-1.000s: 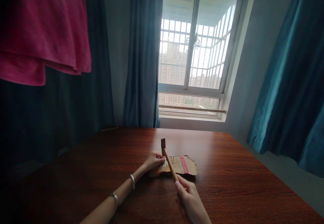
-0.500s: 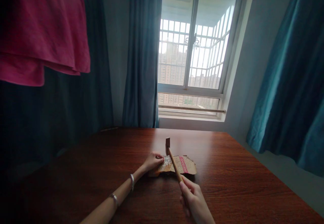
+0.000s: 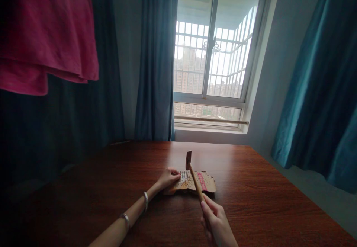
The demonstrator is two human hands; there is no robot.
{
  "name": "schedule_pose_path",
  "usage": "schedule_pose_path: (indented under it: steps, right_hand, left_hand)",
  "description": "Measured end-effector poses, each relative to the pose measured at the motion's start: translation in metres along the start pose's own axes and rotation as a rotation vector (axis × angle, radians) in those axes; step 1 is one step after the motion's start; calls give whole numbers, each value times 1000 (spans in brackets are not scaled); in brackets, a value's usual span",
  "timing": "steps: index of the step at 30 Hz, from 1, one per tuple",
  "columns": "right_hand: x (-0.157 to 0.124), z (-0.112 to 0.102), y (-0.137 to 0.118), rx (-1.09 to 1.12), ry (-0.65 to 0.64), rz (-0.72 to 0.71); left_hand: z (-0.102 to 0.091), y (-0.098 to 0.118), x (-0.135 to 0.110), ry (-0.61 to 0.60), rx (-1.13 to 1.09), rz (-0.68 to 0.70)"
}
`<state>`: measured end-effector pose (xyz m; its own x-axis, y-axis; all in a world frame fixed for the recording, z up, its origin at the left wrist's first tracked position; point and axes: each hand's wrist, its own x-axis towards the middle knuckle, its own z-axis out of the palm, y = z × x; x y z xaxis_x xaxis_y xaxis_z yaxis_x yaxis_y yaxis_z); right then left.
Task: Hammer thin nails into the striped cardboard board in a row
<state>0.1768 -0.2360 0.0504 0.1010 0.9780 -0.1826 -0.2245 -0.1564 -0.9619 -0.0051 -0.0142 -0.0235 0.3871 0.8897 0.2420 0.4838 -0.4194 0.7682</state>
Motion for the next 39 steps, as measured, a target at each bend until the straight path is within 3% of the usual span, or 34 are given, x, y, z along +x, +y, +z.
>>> schedule_pose_path:
  steps: [9, 13, 16, 20, 22, 24, 29, 33, 35, 39]
  right_hand:
    - [2, -12, 10, -12, 31, 15]
    - [-1, -17, 15, -2, 39, -50]
    - [-4, -16, 20, -31, 35, -118]
    - [-9, -8, 27, -129, 142, -217]
    - [-11, 0, 29, -186, 209, -289]
    - [-11, 11, 30, -250, 259, -369]
    - [-15, 46, 27, -402, 208, -495]
    - [-24, 82, 21, -557, 50, -547]
    - [-27, 101, 23, -639, 2, -583]
    - [-25, 138, 37, -918, 24, -552]
  left_hand:
    - [-3, 9, -3, -19, -26, -35]
    - [-9, 12, -2, -59, -98, -53]
    - [-22, 18, 0, 40, -134, -59]
    - [-48, 39, 1, 303, -185, -16]
    - [-58, 53, -7, 401, -194, 21]
    - [-62, 67, -22, 409, -186, 50]
    - [-50, 85, -72, 152, -243, 8]
    - [-45, 80, -96, 76, -316, -57]
    - [-50, 73, -102, 131, -339, -116]
    - [-74, 55, -106, 276, -354, -253]
